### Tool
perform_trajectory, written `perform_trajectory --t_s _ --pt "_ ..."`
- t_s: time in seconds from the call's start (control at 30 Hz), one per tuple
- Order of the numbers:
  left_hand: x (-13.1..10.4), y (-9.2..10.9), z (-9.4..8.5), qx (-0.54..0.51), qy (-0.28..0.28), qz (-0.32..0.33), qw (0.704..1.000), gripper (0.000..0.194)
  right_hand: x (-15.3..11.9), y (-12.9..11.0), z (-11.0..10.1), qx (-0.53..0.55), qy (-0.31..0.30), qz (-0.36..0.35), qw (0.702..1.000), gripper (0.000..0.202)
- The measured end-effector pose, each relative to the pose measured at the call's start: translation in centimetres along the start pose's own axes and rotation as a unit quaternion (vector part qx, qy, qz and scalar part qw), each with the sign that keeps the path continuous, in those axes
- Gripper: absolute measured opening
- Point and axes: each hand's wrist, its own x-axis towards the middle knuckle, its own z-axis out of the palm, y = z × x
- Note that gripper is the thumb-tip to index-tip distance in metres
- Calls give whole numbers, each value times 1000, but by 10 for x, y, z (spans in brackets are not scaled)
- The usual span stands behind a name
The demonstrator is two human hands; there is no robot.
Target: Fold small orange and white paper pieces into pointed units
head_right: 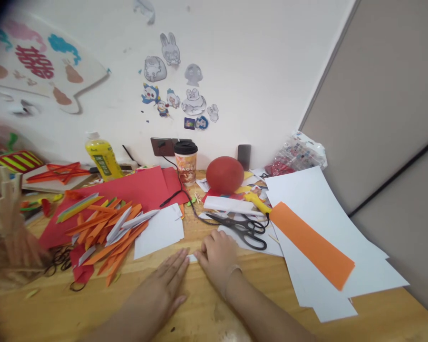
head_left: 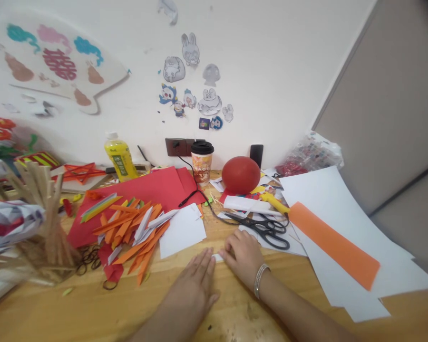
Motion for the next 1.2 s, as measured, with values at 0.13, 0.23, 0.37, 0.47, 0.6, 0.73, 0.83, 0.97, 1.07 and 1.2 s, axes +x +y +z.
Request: perform_trajectory --t_s 0.13,0.23,0.37,0.47,0.6,0.73,0.83,0.97,1.07,1.2 --pt "-13 -1 -10 42 -39 -71 996 52 0 1 -4 19 -12 16 1000 16" --pt "-22 -8 -19 52 -30 -67 996 45 0 2 -4 28 -17 23 999 16" --pt "-20 -21 -36 5 -17 -72 997 33 0 3 -3 27 -13 18 999 16" --pt "-9 -28 -48 -27 -11 -122 992 26 0 2 -2 33 -13 11 999 14" --pt "2 -30 -51 -68 9 -164 984 15 -2 0 -1 61 -3 -34 998 6" --pt "5 -28 -44 -127 58 -161 977 15 -3 -3 0 73 -3 -126 989 4" --pt "5 -24 -43 -191 113 -127 967 18 -4 -4 -2 88 7 -164 982 6" --pt "5 -24 -48 -250 167 -73 951 16 -3 -1 -5 141 33 -169 975 6" --pt "4 -28 -51 -265 194 -31 944 17 -4 1 -6 195 26 -159 968 5" --pt "1 -33 -51 -254 230 -31 939 21 -6 0 -7 231 10 -155 960 9"
